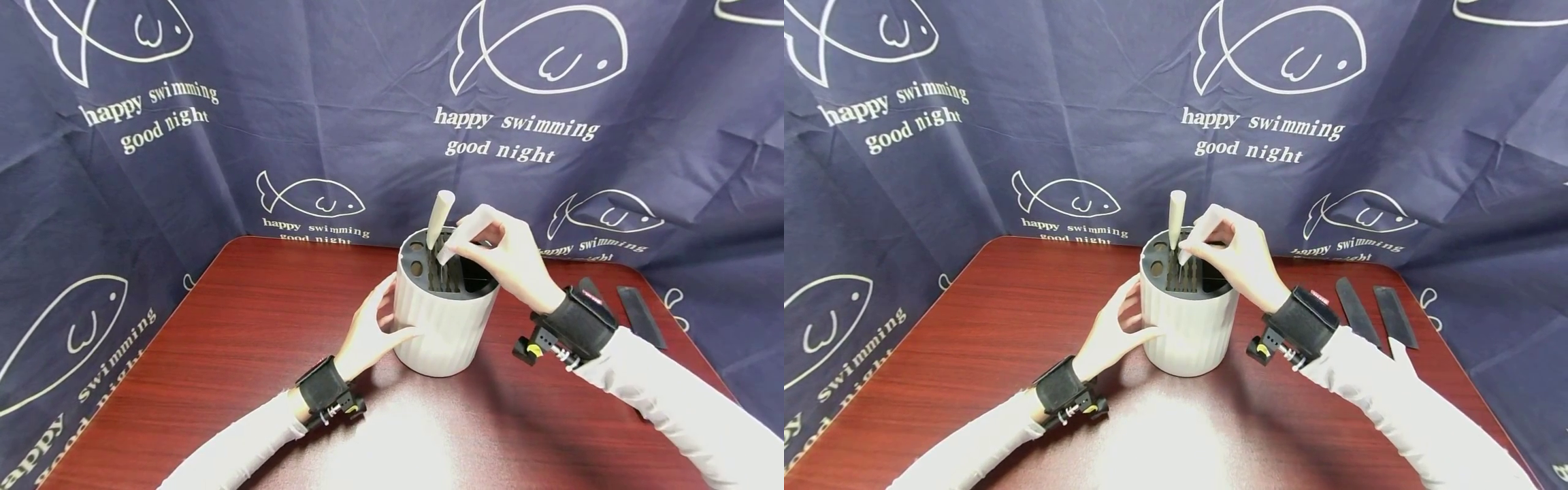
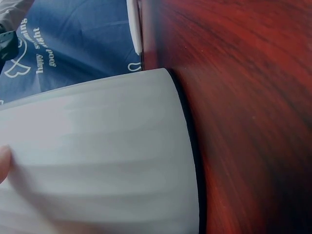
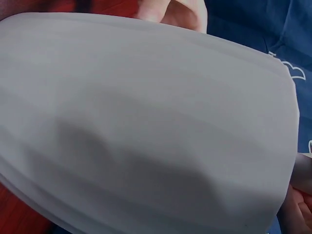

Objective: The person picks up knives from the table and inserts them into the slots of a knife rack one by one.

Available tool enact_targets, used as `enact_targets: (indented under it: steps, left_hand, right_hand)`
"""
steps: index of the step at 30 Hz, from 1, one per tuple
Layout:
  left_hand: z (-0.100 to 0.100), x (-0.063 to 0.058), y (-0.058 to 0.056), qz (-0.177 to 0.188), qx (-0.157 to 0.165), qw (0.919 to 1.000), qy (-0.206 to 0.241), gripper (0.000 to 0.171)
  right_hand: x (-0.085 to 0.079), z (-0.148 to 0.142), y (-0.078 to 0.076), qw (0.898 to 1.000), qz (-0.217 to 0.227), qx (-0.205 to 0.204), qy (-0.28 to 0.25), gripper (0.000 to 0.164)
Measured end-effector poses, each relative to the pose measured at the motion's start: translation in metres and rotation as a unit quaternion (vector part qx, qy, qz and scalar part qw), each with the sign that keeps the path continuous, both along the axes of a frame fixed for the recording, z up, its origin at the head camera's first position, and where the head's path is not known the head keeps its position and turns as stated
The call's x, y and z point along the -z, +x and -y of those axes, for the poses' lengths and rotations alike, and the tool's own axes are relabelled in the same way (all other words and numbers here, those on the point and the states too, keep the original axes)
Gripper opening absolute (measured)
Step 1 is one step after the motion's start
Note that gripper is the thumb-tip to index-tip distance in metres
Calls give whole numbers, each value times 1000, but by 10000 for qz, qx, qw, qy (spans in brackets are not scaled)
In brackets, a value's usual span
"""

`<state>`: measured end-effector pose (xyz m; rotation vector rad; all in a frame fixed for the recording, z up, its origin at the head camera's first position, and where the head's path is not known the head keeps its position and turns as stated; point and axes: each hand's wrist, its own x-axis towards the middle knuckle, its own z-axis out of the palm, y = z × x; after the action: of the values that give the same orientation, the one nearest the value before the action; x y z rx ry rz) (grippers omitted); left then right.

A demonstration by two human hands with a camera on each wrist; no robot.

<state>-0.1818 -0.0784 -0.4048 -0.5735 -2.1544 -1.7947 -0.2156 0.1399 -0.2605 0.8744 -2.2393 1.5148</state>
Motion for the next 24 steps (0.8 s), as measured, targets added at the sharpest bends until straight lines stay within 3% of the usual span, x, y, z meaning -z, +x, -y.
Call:
enact_targets:
  steps: [8,15,24]
  left_hand:
    - [0,1,0,-22,-14,10000,-13,92]
    - [0,2,0,-82,-17,10000,-41,92]
    - [0,3,0,-81,22,10000,18,91]
  right_hand:
    - [7,7,13,9969,-475,579,257,23]
    - [14,9,19,9921,-998,604,465,32]
    - [14,9,24,9887,-1327,444,533,35]
